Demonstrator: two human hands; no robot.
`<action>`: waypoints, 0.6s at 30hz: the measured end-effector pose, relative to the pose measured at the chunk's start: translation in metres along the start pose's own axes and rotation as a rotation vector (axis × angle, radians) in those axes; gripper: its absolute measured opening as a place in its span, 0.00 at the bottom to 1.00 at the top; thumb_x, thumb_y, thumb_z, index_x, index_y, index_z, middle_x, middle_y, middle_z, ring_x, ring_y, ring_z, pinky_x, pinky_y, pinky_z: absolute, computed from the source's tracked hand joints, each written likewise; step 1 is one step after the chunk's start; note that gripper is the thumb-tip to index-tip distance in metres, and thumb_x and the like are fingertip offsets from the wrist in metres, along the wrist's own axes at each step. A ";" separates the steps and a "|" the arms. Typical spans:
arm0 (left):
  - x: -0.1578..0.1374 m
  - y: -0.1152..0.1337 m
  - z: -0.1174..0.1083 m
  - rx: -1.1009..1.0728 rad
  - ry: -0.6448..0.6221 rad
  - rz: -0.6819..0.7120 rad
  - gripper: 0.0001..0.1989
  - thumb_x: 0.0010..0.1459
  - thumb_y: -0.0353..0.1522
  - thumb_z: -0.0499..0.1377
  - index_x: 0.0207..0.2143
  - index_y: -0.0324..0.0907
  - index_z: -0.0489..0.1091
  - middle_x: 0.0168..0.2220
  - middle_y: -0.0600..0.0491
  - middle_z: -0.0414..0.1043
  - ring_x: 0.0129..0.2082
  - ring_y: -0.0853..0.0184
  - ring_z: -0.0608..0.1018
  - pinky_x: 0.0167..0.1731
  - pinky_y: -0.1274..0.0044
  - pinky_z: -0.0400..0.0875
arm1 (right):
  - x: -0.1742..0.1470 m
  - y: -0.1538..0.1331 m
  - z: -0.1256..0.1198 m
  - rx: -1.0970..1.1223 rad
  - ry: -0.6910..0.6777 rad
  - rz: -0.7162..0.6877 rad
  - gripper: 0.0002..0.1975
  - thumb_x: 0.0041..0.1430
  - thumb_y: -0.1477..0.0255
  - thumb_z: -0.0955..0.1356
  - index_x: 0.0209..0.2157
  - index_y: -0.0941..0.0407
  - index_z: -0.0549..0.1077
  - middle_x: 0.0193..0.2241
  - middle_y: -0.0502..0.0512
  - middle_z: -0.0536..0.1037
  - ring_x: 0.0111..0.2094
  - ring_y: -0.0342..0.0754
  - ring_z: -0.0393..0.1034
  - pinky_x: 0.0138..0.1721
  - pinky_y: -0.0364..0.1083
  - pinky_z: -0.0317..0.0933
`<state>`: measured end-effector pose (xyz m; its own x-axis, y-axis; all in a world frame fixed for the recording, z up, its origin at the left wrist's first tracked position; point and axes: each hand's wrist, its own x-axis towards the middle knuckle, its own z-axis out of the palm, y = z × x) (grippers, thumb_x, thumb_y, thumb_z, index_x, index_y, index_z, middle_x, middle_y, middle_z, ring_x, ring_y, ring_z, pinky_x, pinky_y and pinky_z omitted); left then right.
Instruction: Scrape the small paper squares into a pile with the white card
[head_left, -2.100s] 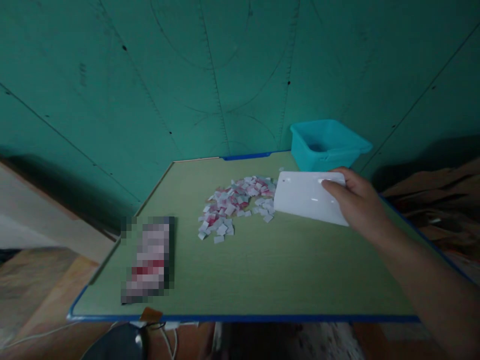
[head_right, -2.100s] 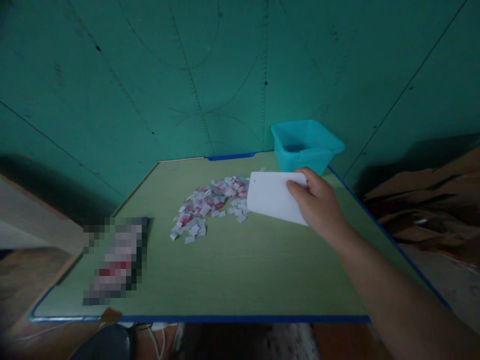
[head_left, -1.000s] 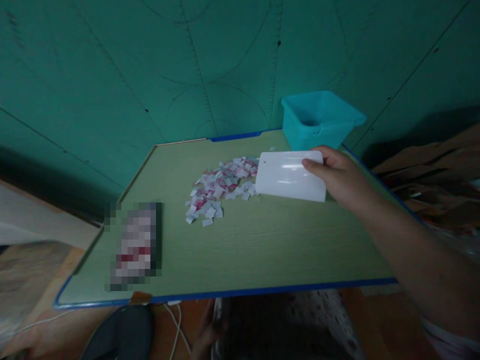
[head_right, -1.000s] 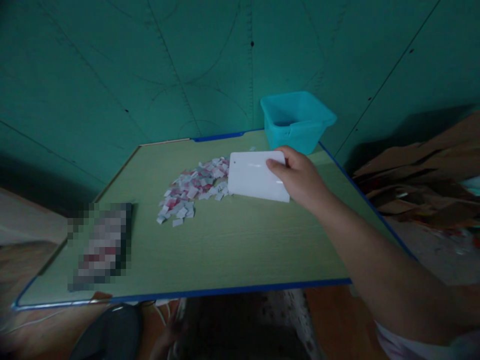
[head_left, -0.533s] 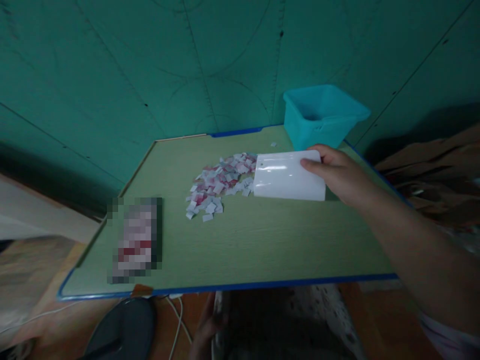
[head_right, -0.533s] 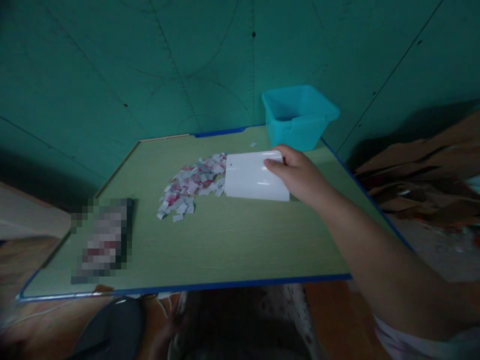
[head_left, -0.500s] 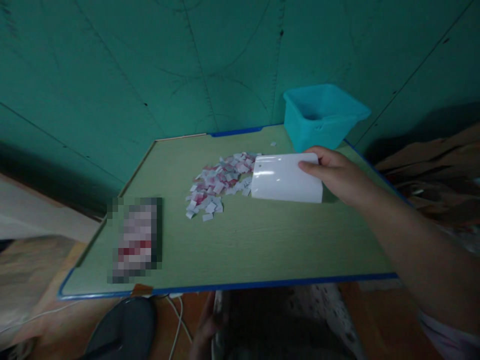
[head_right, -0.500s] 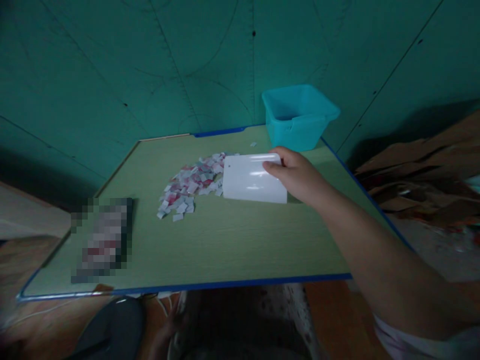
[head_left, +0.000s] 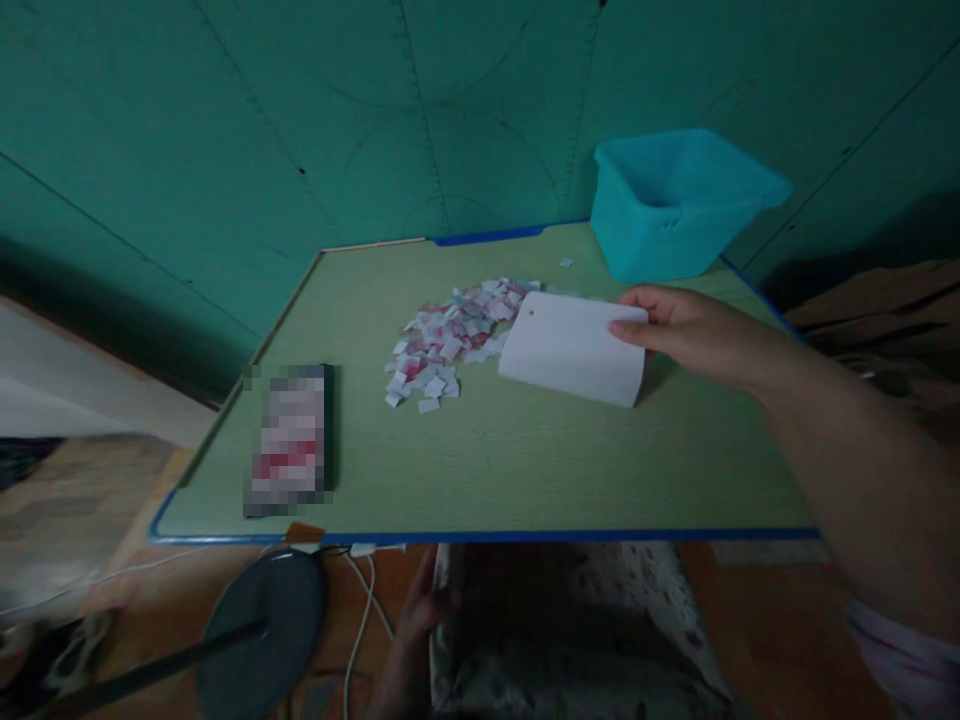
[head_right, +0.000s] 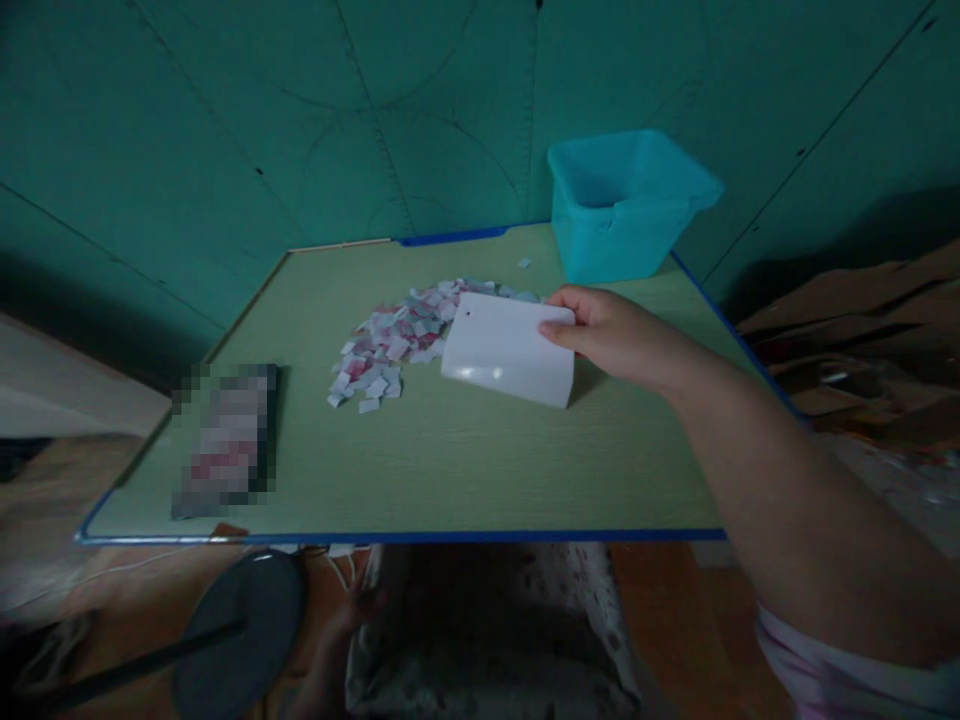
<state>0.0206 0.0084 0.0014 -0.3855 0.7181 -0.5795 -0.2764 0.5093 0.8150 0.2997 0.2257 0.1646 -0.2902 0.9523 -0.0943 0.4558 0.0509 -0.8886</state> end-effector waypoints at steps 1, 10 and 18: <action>0.000 0.000 0.001 -0.016 0.013 0.007 0.11 0.22 0.28 0.60 0.15 0.50 0.64 0.22 0.55 0.74 0.42 0.53 0.73 0.42 0.72 0.63 | 0.001 0.003 0.001 -0.009 -0.032 0.005 0.10 0.47 0.65 0.66 0.32 0.55 0.68 0.26 0.50 0.73 0.26 0.44 0.66 0.24 0.42 0.57; -0.002 -0.001 0.004 -0.103 0.025 0.000 0.15 0.22 0.26 0.60 0.20 0.48 0.71 0.28 0.54 0.77 0.39 0.55 0.75 0.36 0.75 0.68 | -0.013 -0.012 0.010 0.035 -0.274 -0.035 0.12 0.47 0.63 0.66 0.32 0.56 0.68 0.27 0.49 0.72 0.27 0.42 0.66 0.26 0.42 0.58; 0.001 -0.005 0.004 -0.033 0.052 0.068 0.15 0.22 0.28 0.61 0.21 0.47 0.68 0.33 0.51 0.76 0.48 0.52 0.69 0.45 0.72 0.63 | -0.001 0.000 0.002 -0.077 -0.035 -0.052 0.11 0.48 0.63 0.66 0.31 0.54 0.67 0.25 0.49 0.71 0.26 0.44 0.64 0.24 0.42 0.56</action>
<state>0.0256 0.0082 -0.0033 -0.4494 0.7241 -0.5232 -0.2767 0.4441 0.8522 0.2986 0.2242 0.1641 -0.3435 0.9368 -0.0660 0.5023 0.1239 -0.8558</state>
